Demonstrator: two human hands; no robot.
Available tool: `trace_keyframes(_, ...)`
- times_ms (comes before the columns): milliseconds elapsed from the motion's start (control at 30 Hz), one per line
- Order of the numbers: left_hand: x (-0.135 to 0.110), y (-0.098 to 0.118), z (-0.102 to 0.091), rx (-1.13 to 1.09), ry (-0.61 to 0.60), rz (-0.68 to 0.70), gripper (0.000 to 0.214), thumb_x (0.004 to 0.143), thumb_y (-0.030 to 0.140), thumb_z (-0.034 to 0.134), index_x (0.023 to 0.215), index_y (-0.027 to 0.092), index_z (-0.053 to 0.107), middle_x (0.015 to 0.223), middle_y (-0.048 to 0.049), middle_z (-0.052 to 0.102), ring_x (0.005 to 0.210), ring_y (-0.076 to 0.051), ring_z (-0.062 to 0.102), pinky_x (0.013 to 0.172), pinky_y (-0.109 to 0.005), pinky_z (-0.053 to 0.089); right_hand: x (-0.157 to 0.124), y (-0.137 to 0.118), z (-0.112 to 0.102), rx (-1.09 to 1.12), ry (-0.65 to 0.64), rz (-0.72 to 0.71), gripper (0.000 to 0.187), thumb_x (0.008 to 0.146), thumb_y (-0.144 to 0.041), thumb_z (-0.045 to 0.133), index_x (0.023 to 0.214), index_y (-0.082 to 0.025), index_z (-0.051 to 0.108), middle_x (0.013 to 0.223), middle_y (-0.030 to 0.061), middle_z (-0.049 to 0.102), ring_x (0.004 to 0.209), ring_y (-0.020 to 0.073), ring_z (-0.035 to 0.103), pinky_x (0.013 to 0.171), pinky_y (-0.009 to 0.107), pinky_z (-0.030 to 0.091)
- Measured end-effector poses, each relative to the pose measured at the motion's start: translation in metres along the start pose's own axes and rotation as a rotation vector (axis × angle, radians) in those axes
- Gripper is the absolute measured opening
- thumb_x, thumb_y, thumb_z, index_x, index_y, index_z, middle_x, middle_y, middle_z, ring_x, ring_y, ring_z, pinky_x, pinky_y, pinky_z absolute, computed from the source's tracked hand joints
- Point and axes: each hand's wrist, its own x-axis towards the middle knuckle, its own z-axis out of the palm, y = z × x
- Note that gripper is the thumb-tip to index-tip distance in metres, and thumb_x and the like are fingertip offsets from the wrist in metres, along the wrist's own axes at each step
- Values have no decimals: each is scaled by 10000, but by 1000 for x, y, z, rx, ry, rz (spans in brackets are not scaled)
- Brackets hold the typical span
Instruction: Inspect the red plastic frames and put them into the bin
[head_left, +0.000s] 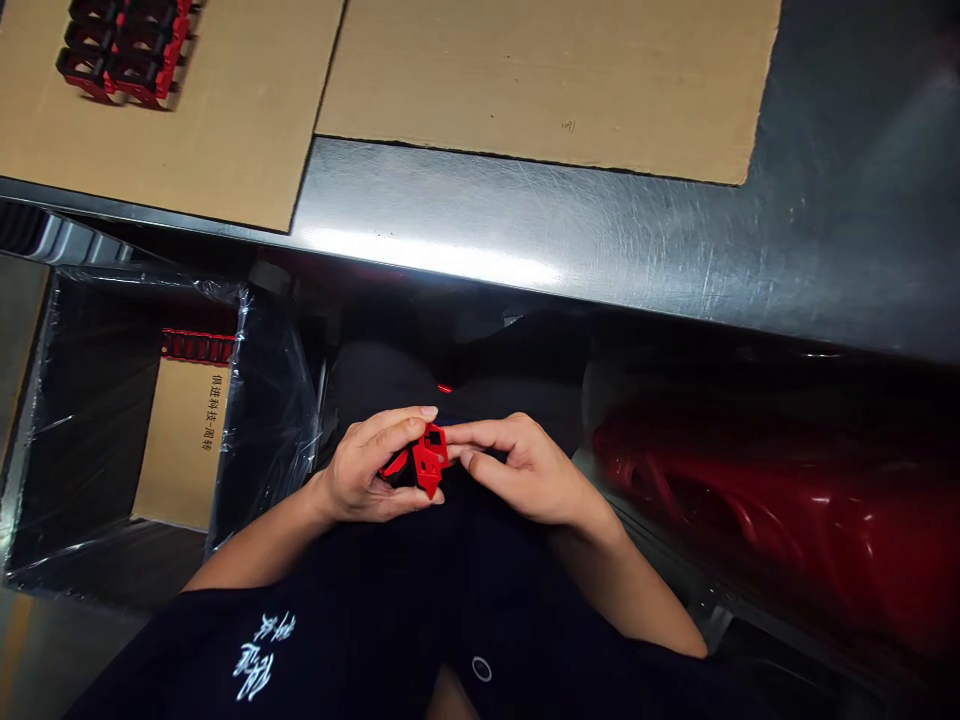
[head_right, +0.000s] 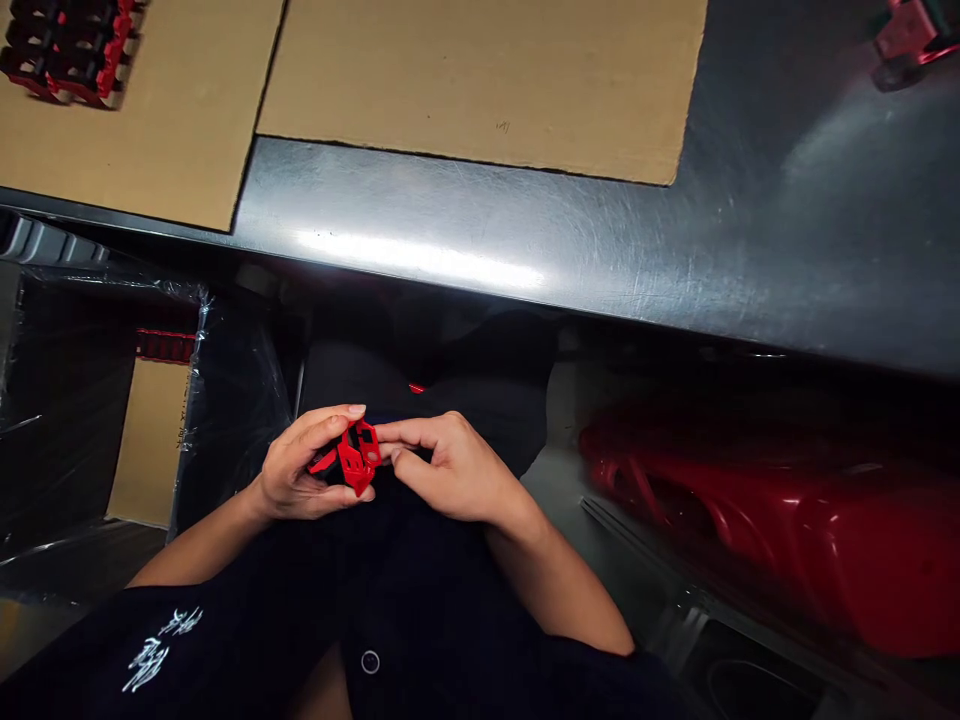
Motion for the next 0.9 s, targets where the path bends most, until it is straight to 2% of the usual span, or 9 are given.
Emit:
trace_keyframes(100, 0, 0, 1, -13, -5, -11, 910, 772, 459, 843, 1523, 177, 415, 1276, -199, 696, 1116, -275, 730, 873, -389, 659, 1, -1, 3, -24, 74, 72, 208, 898, -239, 668, 1039, -200, 815, 804, 11, 807, 712, 171, 735, 676, 244, 531)
trace_keyframes(200, 0, 0, 2, -53, 6, -30, 914, 757, 458, 855, 1516, 180, 428, 1267, -198, 698, 1106, -277, 730, 874, -400, 655, 2, 3, 3, -24, 69, 90, 210, 917, -260, 643, 1000, -194, 824, 757, 12, 792, 659, 160, 713, 637, 244, 518)
trace_keyframes(333, -1, -4, 1, -150, 47, -97, 925, 728, 472, 873, 1497, 171, 455, 1258, -202, 692, 1139, -290, 707, 911, -431, 636, 5, 10, 0, 191, 54, 64, 292, 912, -233, 598, 1123, -198, 797, 873, 38, 820, 822, 196, 764, 833, 310, 564)
trace_keyframes(400, -2, -5, 1, -180, 65, -130, 913, 718, 484, 877, 1480, 178, 477, 1245, -193, 695, 1136, -291, 703, 913, -434, 631, 7, 12, 1, 265, 77, 79, 289, 903, -244, 610, 1119, -192, 795, 870, 46, 816, 838, 195, 761, 856, 322, 560)
trace_keyframes(500, -3, -6, 3, -184, 72, -156, 901, 723, 502, 867, 1474, 184, 483, 1240, -188, 695, 1134, -289, 703, 916, -438, 626, 11, 13, 4, 266, 80, 114, 253, 884, -296, 652, 1040, -180, 814, 826, 44, 798, 737, 173, 720, 741, 289, 544)
trace_keyframes(633, -4, -5, 5, -77, -3, -86, 905, 750, 460, 857, 1503, 176, 442, 1270, -202, 686, 1139, -285, 708, 904, -423, 636, 15, 11, 10, 161, 137, 169, 247, 855, -366, 696, 876, -153, 819, 650, 16, 720, 543, 116, 568, 528, 237, 405)
trace_keyframes(767, -4, -6, 7, 38, -55, 11, 873, 800, 448, 816, 1521, 164, 414, 1247, -203, 700, 1065, -268, 741, 813, -368, 657, 17, 7, 11, 75, 184, 204, 198, 813, -305, 689, 730, -153, 784, 573, -9, 654, 503, 98, 497, 499, 234, 354)
trace_keyframes(900, -3, -7, 5, 48, -82, 42, 846, 813, 461, 802, 1494, 110, 444, 1212, -227, 706, 1053, -268, 748, 807, -349, 658, 16, 6, 6, 22, 127, 190, 214, 818, -270, 640, 695, -162, 778, 562, -19, 614, 516, 105, 488, 513, 244, 347)
